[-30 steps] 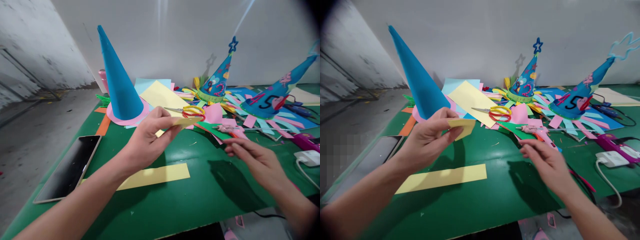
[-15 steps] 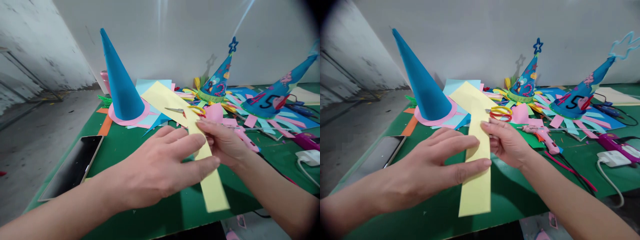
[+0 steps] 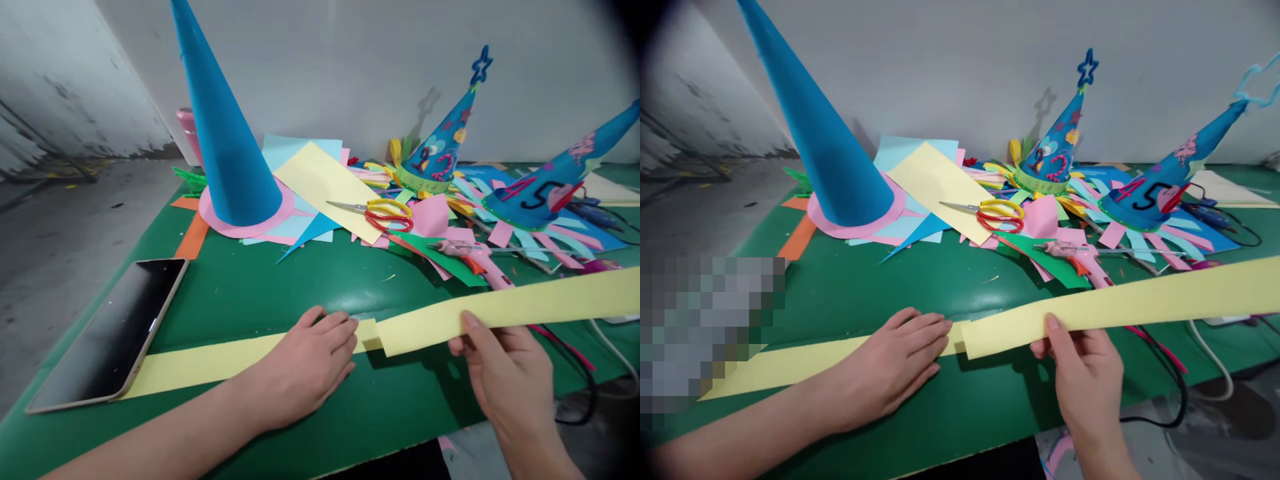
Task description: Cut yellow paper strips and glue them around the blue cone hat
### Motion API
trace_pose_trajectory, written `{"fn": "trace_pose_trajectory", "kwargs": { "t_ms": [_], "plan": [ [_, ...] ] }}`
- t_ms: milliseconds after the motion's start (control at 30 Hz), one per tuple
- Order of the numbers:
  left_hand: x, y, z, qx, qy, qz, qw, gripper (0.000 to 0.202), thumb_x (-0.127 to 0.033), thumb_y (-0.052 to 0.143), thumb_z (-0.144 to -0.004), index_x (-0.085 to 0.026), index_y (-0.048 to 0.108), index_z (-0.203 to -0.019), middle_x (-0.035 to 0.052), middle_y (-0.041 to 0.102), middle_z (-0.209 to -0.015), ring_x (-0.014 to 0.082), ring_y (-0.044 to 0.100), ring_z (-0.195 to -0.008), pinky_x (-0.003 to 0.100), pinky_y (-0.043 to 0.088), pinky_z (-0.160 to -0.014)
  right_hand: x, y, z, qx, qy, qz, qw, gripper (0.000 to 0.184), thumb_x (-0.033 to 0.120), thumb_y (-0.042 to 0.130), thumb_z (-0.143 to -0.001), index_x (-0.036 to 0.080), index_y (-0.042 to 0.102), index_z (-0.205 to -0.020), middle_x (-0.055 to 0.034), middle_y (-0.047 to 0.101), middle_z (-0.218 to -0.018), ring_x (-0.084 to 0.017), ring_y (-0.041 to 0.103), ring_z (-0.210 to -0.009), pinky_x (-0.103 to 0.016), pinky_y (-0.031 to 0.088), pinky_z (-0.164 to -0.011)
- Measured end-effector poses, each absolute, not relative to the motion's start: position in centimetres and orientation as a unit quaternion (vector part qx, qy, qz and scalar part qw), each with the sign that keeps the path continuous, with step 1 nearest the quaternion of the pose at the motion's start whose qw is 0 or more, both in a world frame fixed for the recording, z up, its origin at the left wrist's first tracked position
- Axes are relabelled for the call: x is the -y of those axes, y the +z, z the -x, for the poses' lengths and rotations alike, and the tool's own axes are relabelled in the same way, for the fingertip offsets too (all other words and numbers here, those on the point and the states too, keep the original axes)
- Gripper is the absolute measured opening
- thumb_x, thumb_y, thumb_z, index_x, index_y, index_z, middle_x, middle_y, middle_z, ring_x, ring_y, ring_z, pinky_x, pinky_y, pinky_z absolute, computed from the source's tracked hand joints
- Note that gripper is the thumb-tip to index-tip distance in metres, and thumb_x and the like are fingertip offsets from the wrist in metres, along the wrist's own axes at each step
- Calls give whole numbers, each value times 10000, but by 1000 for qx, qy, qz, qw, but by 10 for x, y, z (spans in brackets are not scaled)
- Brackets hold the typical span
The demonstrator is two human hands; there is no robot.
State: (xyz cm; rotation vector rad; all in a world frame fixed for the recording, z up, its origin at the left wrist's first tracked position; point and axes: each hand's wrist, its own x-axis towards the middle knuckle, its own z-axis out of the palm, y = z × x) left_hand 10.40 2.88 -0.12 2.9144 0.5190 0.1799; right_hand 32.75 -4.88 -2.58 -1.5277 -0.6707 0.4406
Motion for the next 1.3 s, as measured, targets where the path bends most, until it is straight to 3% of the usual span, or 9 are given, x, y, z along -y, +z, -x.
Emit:
{"fn": "trace_pose_trajectory", "kwargs": {
  "t_ms": [367, 633, 1300],
  "plan": [
    [-26, -21, -104, -160, 87, -983, 29, 287, -138, 415, -840, -101, 535, -1098, 141, 535, -1202, 278, 470, -1120, 441, 380, -908, 44, -34, -327, 266, 191, 710, 623, 255, 359, 690, -656, 140, 601, -753, 9, 578, -520, -122, 528, -429, -250, 449, -398],
    [-28, -29, -102, -160, 85, -983, 38, 350, -155, 421, -832, -112, 476, -1176, 146, 487, -1262, 293, 439, -1155, 467, 371, -938, 42, -31, -324, 243, 199, 699, 642, 223, 322, 710, -645, 148, 607, -741, 13, 586, -537, -107, 520, -442, -232, 431, -403],
    [-27, -25, -102, -163, 86, -983, 8, 294, -161, 440, -805, -144, 505, -1092, 145, 528, -1189, 289, 498, -1078, 448, 401, -894, 44, -32, -326, 260, 217, 703, 625, 180, 308, 670, -705, 159, 592, -770, 13, 589, -583, -105, 534, -473, -238, 448, -432]
  ]
}}
